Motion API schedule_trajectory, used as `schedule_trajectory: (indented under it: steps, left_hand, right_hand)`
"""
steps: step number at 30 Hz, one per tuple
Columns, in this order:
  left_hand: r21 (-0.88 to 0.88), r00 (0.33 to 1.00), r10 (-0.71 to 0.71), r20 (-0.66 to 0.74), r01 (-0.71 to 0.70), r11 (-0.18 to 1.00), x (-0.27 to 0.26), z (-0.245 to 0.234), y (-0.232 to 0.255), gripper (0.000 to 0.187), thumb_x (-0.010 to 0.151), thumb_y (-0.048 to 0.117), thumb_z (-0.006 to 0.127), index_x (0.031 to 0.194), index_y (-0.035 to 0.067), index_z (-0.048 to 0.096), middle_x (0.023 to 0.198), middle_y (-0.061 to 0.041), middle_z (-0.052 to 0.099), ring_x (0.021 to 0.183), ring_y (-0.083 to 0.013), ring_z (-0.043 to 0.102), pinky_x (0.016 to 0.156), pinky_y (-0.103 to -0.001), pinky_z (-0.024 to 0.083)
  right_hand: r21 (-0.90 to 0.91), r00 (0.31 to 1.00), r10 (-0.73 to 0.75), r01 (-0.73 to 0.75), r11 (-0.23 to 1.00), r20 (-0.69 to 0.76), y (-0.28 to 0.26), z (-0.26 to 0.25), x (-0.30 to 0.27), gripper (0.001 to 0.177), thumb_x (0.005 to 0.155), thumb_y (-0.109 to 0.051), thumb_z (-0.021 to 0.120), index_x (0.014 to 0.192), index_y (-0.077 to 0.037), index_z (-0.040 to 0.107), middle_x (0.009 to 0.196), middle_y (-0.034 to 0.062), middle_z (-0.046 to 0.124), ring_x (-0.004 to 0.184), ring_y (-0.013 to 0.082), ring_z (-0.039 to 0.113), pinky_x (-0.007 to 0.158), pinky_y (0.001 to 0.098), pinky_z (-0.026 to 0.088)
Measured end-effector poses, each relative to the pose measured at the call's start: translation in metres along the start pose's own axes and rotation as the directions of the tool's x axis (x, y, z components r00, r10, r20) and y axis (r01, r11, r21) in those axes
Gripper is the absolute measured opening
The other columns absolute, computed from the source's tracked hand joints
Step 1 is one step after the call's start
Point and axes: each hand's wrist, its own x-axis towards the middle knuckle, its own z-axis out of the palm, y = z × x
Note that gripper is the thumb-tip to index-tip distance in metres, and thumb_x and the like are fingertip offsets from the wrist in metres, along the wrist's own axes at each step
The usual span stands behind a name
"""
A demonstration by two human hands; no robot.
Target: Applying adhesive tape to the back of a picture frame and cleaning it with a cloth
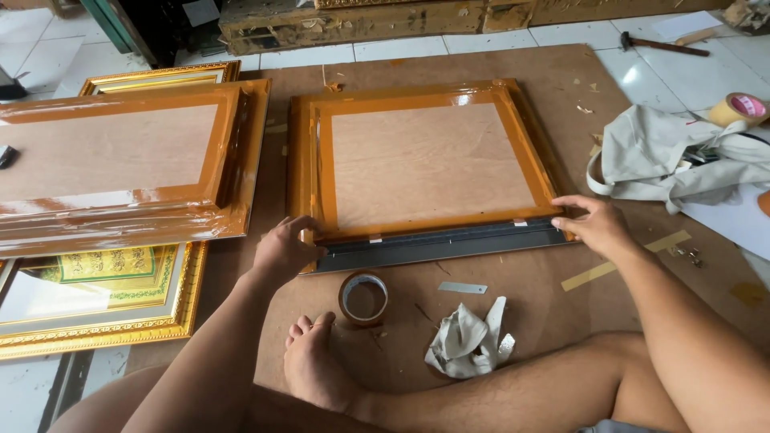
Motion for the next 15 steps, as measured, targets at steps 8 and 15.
schedule_trajectory:
  steps: [8,15]
  left_hand:
    - [-0.198,0.981,-0.17,0.096,0.186,0.962,0.019,0.017,-0.018,0.013,0.102,0.034,0.08,0.113,0.029,0.083,0.129,-0.003,0.08,0.109,-0.0287,0.083,0.094,-0.043,0.066]
    - [-0.272,0.976,-0.159,0.148,0.195,0.942,0.028,0.024,-0.023,0.013,0.107,0.037,0.074,0.113,0.026,0.079,0.126,-0.005,0.079,0.101,-0.023,0.087,0.098,-0.041,0.062]
  right_hand:
    - [0.255,0.993,-0.067,0.089,0.963,-0.092,0.057,0.022,0.034,0.029,0.1,-0.021,0.089,0.127,-0.012,0.083,0.123,0.015,0.08,0.095,0.0204,0.076,0.071,0.0297,0.061]
    - [0.326,0.999,0.034,-0.029,0.945,-0.008,0.08,0.025,0.063,0.032,0.098,-0.035,0.092,0.119,-0.016,0.078,0.11,0.0022,0.078,0.093,0.0132,0.073,0.068,0.023,0.056]
